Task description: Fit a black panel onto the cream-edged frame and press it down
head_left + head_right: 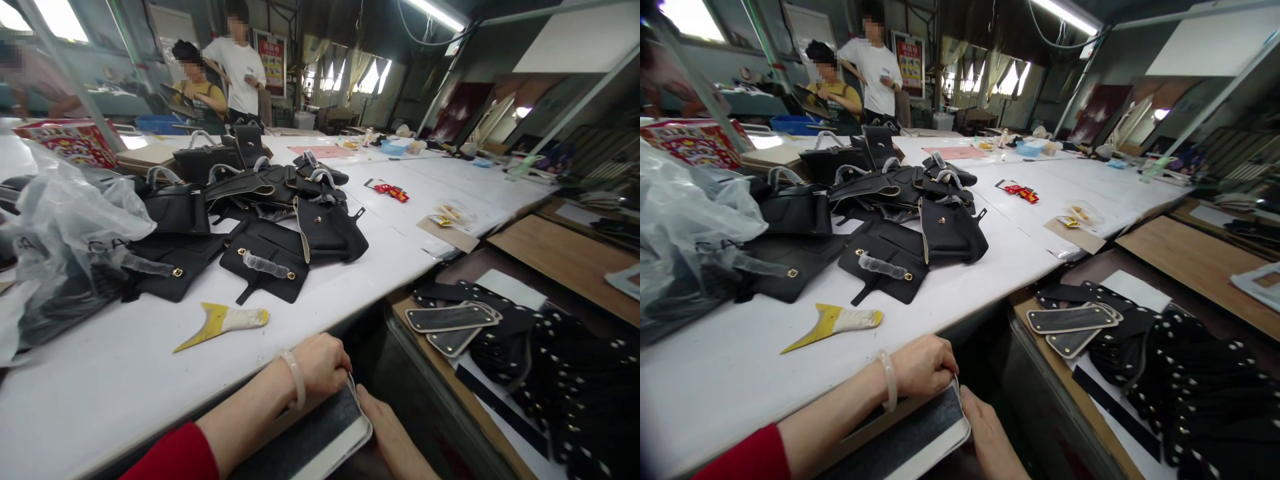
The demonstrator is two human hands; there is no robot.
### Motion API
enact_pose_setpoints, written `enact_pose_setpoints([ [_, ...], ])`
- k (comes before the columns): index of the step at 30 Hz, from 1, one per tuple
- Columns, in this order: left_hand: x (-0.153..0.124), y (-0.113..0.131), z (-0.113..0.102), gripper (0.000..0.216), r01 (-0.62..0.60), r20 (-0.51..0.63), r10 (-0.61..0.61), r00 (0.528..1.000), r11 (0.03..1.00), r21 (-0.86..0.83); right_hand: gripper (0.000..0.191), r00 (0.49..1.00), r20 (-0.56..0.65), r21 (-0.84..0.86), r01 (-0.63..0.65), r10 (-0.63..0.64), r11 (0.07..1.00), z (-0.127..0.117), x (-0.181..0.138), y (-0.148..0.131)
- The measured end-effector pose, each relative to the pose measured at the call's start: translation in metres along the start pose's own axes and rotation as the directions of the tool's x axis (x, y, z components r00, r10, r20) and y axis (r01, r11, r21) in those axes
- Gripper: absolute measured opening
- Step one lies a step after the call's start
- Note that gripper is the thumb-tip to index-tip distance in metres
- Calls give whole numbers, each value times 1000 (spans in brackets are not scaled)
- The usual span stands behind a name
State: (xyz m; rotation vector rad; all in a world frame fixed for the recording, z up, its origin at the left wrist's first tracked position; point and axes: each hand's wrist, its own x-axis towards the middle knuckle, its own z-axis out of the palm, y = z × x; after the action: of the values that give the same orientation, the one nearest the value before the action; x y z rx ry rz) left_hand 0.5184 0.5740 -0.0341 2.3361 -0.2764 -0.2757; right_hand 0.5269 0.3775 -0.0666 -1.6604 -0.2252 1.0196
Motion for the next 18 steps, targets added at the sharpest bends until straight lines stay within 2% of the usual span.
enact_pose_setpoints([
  [5, -4, -3, 6, 33, -22, -27, 21, 999, 999, -35, 55, 1000, 24, -39, -4, 5, 999, -3, 1, -2],
  [13, -7, -6, 10, 34, 6, -65, -10, 998, 998, -69, 53, 989, 105, -83, 114, -105, 990, -5, 3, -9],
  [18, -11, -4, 10, 34, 10, -55, -14, 998, 996, -84, 56, 988, 133, -151, 98, -78, 984, -7, -1, -11],
])
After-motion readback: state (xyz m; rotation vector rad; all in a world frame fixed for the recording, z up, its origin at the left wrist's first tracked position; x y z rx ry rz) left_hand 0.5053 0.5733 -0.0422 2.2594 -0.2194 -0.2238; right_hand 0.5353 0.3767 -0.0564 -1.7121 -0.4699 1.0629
